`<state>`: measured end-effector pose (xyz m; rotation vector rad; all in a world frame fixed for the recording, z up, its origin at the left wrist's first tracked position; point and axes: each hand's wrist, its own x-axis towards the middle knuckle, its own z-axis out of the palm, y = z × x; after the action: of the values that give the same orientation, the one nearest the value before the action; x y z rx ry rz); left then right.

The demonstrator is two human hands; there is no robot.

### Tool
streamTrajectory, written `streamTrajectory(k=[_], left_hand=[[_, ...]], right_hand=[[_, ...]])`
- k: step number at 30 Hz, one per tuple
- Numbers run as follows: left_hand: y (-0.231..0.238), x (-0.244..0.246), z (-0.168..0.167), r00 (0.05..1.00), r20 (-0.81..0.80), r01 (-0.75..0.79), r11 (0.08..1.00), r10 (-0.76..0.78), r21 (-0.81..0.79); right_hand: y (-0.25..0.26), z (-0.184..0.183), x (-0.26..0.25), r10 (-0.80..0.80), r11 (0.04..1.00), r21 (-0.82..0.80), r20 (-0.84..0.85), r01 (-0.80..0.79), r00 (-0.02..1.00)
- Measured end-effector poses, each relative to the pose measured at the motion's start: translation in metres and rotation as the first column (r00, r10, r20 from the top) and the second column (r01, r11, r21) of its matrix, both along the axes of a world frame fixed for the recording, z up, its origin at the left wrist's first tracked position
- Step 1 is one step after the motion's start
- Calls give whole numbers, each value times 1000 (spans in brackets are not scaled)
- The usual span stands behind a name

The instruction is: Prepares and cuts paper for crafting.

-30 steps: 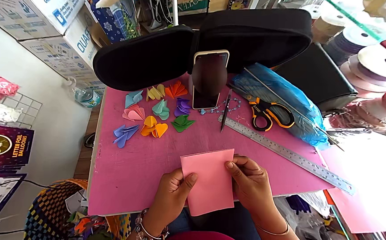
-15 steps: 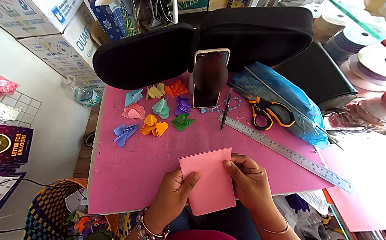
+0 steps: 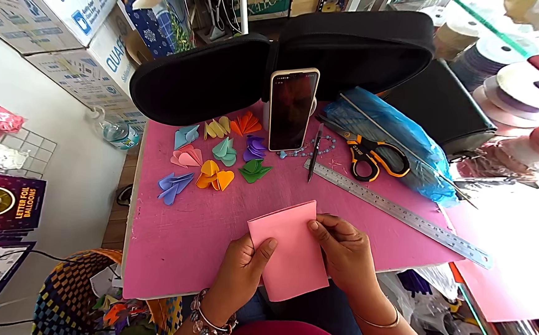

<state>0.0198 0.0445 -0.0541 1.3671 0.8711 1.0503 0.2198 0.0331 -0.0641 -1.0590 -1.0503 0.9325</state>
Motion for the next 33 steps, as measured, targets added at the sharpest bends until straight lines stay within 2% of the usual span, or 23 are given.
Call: streamTrajectory(k=[7,13,16,20,23,29,33], left_hand=[[1,3,3,996,-7,-86,996,86,-37],[2,3,5,996,-17,-91,994,90,-58],[2,3,4,996,-12,-85,995,84,-57],[3,-1,6,1000,4,-29,997,29,-73],[4,-4,7,1000,28,13,995,-10,-97],[5,-8,12,990,50,135,978,-128,-158],[4,-8,13,990,48,136,978,-130,-157]], right_hand=[[0,-2,-9,-79,996,54,339,65,937],[-1,-2,-9,-90,995,78,370,65,925],[-1,-2,-8,-76,996,60,298,61,951],[2,3,-1,5,1000,-15,12,-5,1000],[5,10,4,57,996,-66,-115,-65,992],[5,14,5,55,998,-13,-128,-57,990],[3,16,5,38,999,1,-108,-38,993]])
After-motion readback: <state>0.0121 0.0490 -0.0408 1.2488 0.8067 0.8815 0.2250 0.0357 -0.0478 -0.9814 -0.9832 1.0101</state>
